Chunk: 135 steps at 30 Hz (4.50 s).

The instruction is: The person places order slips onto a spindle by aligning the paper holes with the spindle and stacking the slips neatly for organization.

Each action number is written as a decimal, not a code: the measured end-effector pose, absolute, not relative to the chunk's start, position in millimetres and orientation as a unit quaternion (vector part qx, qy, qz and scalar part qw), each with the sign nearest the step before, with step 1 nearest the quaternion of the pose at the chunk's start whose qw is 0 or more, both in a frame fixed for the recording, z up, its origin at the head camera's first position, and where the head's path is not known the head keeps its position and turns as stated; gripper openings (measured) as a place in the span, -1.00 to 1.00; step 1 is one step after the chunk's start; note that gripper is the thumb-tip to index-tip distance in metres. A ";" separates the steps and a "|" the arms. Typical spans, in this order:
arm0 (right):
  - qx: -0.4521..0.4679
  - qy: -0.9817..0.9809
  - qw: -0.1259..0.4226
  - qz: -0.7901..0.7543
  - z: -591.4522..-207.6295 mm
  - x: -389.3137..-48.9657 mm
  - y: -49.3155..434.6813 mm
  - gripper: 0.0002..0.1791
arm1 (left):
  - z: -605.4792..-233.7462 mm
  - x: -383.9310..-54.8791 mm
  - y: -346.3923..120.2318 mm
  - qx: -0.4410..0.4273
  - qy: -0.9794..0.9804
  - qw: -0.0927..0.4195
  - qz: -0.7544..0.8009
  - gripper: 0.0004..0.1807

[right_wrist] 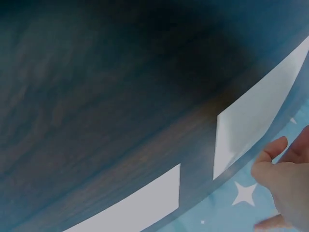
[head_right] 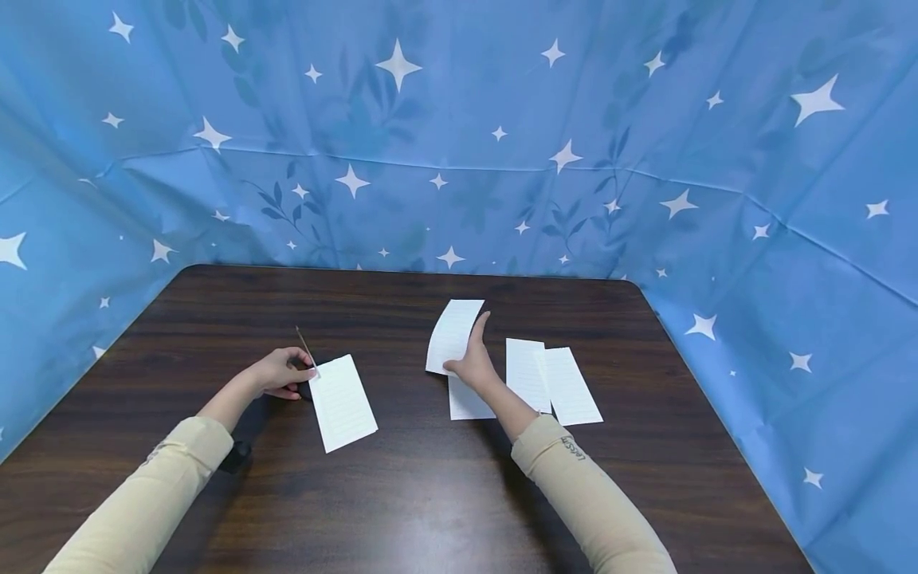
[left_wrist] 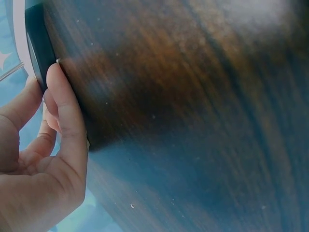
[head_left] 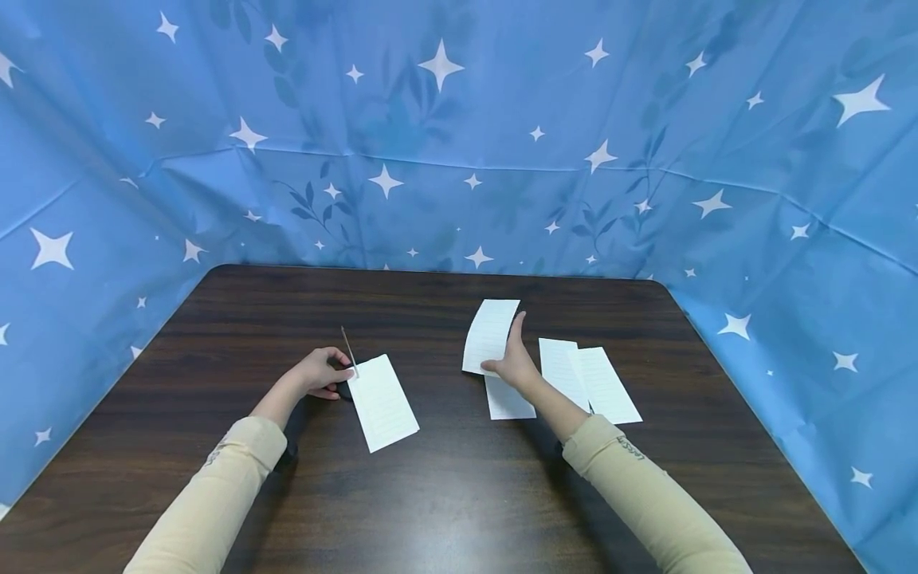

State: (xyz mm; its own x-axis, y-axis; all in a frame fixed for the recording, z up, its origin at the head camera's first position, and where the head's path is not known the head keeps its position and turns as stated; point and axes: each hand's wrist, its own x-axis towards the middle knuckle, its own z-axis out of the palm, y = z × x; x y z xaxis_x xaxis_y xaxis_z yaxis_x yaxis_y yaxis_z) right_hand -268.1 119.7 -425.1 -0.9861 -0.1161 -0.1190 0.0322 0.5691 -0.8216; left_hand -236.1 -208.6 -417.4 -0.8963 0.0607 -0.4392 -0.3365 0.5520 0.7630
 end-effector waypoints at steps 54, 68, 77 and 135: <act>-0.086 0.774 0.146 -0.610 -376.0 -201.3 50.3 -0.72 | -378.6 -202.8 -213.8 -0.073 0.842 0.046 0.533 -0.56; -0.117 0.752 0.167 -0.627 -361.2 -201.0 23.7 -0.73 | -366.1 -198.3 -217.2 -0.021 0.827 0.001 0.562 -0.53; -0.123 0.738 0.183 -0.637 -361.5 -199.0 12.3 -0.72 | -350.5 -199.3 -215.8 -0.039 0.823 0.007 0.567 -0.43; -0.112 0.721 0.228 -0.645 -376.7 -192.7 8.9 -0.70 | -356.3 -209.7 -181.0 -0.142 0.789 -0.033 0.597 -0.66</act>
State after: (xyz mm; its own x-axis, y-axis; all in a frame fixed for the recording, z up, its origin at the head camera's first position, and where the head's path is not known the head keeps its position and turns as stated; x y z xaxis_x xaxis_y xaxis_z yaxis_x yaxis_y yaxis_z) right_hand -192.7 8.9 -376.7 -0.8711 -0.4550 -0.1851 0.1332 0.1438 -0.9806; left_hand -209.7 -181.0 -356.3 -0.9574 -0.2634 -0.1185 -0.1853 0.2456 0.9515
